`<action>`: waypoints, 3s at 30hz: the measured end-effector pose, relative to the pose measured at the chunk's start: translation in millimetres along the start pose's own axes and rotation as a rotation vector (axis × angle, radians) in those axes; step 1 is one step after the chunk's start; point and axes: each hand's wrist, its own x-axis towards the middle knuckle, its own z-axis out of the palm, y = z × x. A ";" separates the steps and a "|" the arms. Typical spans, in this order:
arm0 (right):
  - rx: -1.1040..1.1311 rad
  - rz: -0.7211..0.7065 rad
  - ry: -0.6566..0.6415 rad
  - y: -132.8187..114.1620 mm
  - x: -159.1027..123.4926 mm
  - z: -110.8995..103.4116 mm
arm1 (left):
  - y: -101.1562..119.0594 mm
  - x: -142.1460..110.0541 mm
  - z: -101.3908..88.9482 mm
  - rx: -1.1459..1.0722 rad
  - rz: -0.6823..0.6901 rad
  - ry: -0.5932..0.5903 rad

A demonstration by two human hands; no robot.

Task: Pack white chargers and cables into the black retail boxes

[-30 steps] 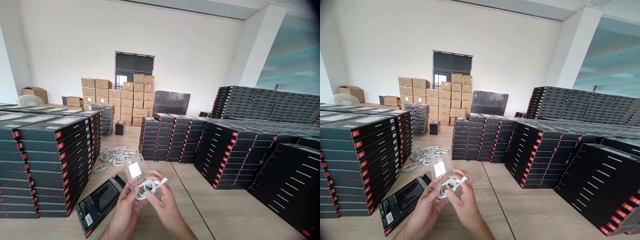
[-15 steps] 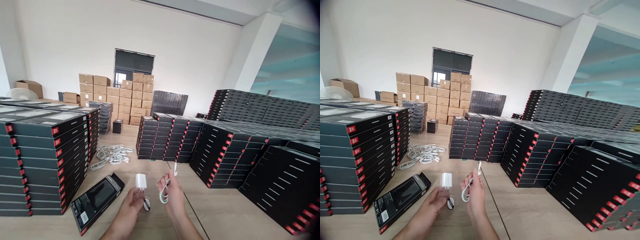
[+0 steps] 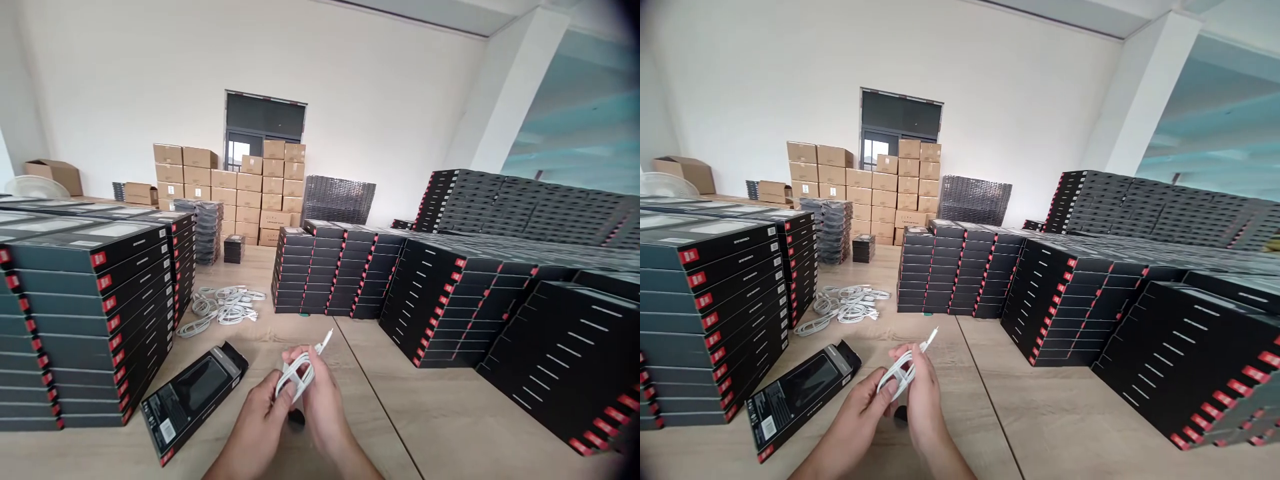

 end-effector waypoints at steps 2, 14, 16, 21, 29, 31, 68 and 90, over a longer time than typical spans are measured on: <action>-0.156 -0.043 -0.051 -0.4 -0.9 -0.1 | -6.1 4.1 0.3 -0.123 -0.056 0.043; -0.170 -0.077 -0.223 -20.5 9.1 -16.5 | 0.9 5.9 -14.4 -0.529 -0.312 0.017; -0.048 0.002 -0.272 -21.9 9.3 -16.8 | 0.8 5.7 -16.5 -0.534 -0.349 0.024; 0.062 0.138 -0.389 -25.1 7.7 -24.1 | 4.6 2.8 -18.6 -0.715 -0.328 -0.107; -0.272 0.026 -0.486 -28.0 7.7 -31.2 | 11.4 0.6 -21.6 -0.715 -0.243 -0.125; -0.375 -0.022 -0.483 -31.5 6.2 -30.0 | 10.4 3.3 -22.4 -0.617 -0.210 -0.070; -1.511 -0.923 -0.590 -40.6 -15.9 -5.6 | 5.9 3.7 -53.2 -0.346 -0.244 -0.072; -1.354 -0.701 -0.430 -29.7 -18.3 -3.7 | 11.9 3.0 -53.0 -0.580 -0.327 -0.102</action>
